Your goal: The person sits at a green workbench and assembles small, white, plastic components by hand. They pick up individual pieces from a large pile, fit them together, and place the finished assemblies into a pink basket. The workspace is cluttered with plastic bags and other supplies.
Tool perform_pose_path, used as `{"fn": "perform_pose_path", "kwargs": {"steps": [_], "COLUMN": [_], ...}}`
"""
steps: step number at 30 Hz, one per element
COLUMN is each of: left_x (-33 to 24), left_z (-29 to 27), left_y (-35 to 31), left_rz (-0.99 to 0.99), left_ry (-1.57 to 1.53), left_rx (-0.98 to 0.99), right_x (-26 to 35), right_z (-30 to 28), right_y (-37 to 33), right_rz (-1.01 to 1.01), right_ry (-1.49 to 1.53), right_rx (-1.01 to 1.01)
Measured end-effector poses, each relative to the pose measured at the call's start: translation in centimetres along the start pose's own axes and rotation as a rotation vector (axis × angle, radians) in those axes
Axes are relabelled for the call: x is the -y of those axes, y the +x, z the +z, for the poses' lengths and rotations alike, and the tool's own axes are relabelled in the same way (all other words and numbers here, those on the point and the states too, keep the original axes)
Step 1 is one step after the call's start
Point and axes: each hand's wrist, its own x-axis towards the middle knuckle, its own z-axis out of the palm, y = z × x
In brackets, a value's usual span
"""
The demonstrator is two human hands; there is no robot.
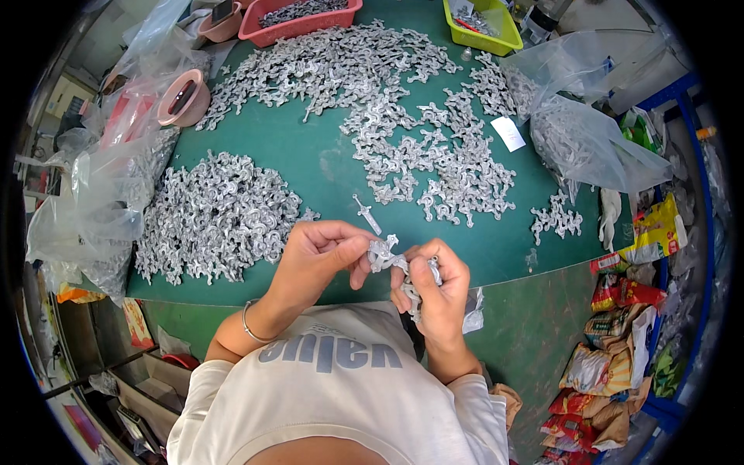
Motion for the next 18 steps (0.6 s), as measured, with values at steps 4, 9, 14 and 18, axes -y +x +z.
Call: {"fn": "perform_pose_path", "kwargs": {"steps": [4,9,14,18], "left_x": [0.8,2.9,7.0,7.7], "left_z": [-0.1,-2.0,-4.9,-3.6], "left_y": [0.3,2.2,6.2,8.2], "left_rz": [0.064,0.12,0.389,0.327], "left_ry": [0.029,0.268,1.172,1.507], "left_rx": [0.05,-0.05,-0.315,-0.345], "right_x": [-0.8,-2.0,-2.7,-2.7], "right_z": [0.4,-3.7,-6.1,-7.0], "right_y": [0.8,2.9,3.6,3.8], "right_rz": [-0.048,0.133,0.2,0.272], "right_ry": [0.119,0.802,0.934,0.921], "right_rx": [-0.137,-0.112,-0.175,-0.244]}}
